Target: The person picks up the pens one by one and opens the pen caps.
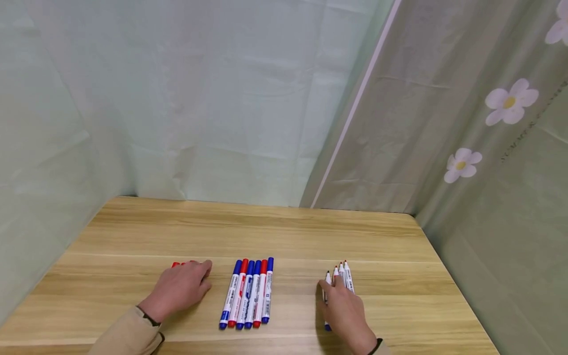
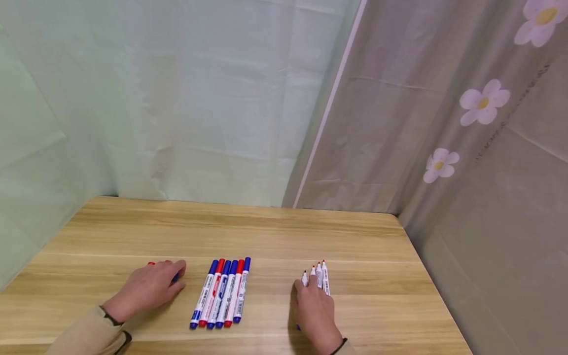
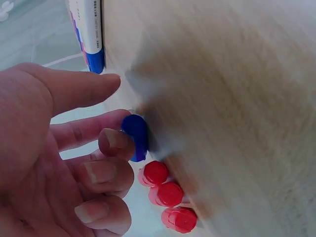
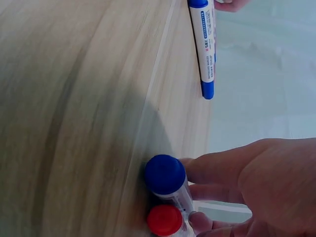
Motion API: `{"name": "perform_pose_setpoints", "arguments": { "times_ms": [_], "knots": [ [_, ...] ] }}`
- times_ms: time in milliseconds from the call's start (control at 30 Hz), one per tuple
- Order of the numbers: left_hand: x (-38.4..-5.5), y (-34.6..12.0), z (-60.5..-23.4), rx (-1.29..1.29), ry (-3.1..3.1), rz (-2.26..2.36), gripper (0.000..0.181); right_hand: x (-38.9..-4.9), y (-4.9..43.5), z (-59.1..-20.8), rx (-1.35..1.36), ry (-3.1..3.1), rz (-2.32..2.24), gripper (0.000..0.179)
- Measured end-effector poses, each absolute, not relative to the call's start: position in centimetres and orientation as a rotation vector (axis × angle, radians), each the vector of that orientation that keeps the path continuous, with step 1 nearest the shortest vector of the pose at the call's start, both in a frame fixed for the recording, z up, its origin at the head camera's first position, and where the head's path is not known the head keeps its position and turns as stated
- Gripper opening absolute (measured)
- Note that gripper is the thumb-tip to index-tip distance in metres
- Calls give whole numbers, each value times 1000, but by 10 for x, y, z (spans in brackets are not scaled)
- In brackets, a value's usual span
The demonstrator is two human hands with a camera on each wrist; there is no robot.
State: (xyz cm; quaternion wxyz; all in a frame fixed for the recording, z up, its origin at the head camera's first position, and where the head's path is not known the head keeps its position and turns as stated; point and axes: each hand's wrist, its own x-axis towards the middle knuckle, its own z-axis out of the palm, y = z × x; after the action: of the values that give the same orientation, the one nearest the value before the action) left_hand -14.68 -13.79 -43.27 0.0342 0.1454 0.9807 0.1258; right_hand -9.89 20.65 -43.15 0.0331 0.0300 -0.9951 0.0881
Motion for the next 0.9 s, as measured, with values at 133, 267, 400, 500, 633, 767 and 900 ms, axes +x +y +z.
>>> {"name": "perform_pose_setpoints", "arguments": {
  "times_ms": [133, 267, 400, 500, 633, 767, 900],
  "knots": [
    [-143, -136, -430, 444, 2993, 399, 20, -99, 208, -432, 73, -3068, 267, 39],
    [-139, -134, -429, 425, 2969, 421, 19, -100, 210, -433, 55, -3064, 269, 40],
    [-135, -133, -426, 389, 2952, 447, 20, -100, 211, -433, 37, -3049, 265, 40],
    [-132, -132, -422, 375, 2936, 470, 22, -101, 212, -434, 33, -3036, 264, 39],
    [-128, -131, -417, 349, 2907, 489, 24, -102, 212, -436, 34, -3027, 263, 38],
    [-125, -127, -413, 337, 2884, 514, 26, -102, 213, -437, 36, -3027, 274, 36],
    [-122, -122, -407, 334, 2868, 528, 27, -101, 213, -436, 38, -3031, 282, 35]
  ]
}}
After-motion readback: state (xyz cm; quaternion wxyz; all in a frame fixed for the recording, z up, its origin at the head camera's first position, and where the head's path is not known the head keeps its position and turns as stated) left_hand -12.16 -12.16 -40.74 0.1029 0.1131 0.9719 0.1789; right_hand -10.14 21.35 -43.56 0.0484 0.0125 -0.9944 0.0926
